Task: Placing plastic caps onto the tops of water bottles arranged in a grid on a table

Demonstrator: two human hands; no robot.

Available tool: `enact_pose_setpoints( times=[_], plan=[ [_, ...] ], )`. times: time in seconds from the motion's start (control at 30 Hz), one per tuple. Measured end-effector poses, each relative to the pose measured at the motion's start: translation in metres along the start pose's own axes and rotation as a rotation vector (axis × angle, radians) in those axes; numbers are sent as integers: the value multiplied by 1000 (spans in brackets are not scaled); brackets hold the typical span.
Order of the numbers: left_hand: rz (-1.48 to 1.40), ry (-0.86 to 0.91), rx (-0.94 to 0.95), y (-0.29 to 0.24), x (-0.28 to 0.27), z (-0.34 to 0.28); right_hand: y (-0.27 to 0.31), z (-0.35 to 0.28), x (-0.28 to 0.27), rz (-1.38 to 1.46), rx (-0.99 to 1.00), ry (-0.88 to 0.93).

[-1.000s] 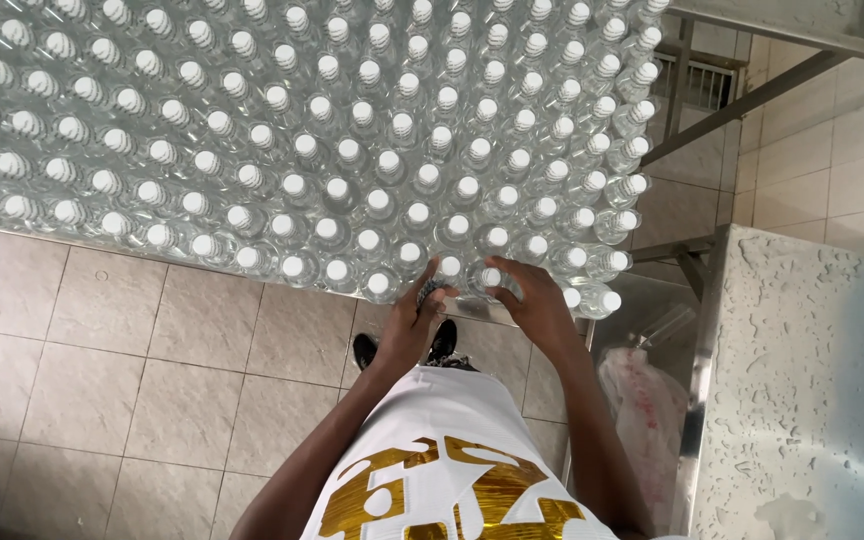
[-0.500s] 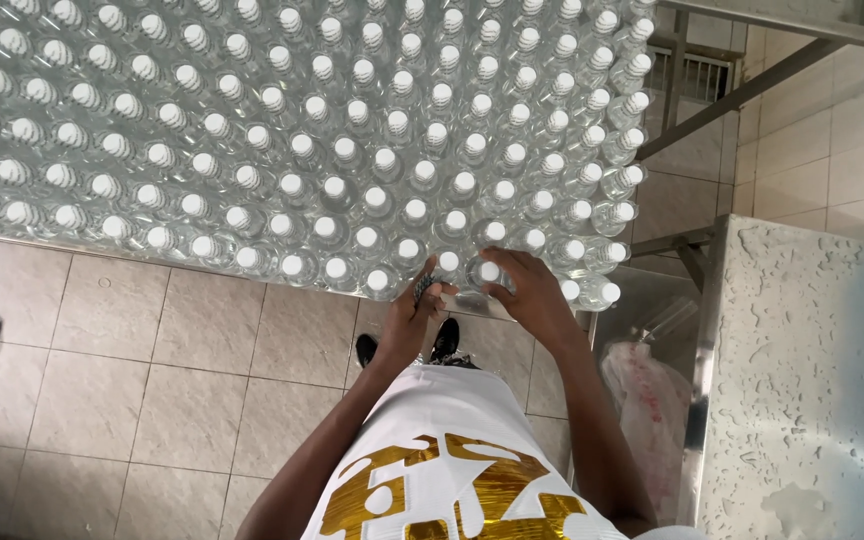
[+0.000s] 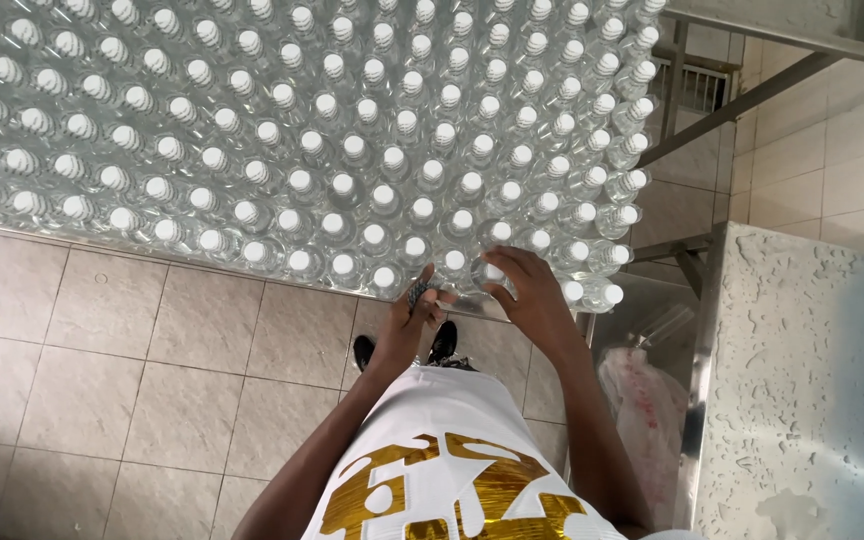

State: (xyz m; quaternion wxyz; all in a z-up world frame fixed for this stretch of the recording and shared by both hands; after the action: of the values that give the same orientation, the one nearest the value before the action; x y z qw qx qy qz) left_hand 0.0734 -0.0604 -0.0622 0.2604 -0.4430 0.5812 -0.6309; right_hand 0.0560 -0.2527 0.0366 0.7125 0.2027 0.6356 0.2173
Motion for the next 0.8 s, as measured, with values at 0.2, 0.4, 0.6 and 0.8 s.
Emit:
enact_pose_setpoints(
  times=[0.2,0.4,0.6,0.8],
  plan=[
    [-262,91,-323,-33,18,-23,31,-20,-15,454,105,-7],
    [-255,334,-496,-51,54,-30,29,-30,2,619,275,148],
    [-222,439,-537,-51,62,-34,10,-53,-3,624,404,125],
    [-223,381,-534,-42,59,-27,-25,-55,-31,613,506,-133]
  ],
)
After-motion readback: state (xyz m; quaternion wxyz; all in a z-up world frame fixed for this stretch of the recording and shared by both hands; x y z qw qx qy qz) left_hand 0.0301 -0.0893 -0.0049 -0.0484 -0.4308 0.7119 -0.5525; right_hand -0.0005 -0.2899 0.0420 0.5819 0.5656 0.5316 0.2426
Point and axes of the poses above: each hand's wrist, its own z-axis towards the middle knuckle, its own x-axis out of the palm, y = z × x, the point moved 9 cm from there along z, towards the middle knuckle, and after that the axes turned 4 degrees about x, right-handed, at the moved point
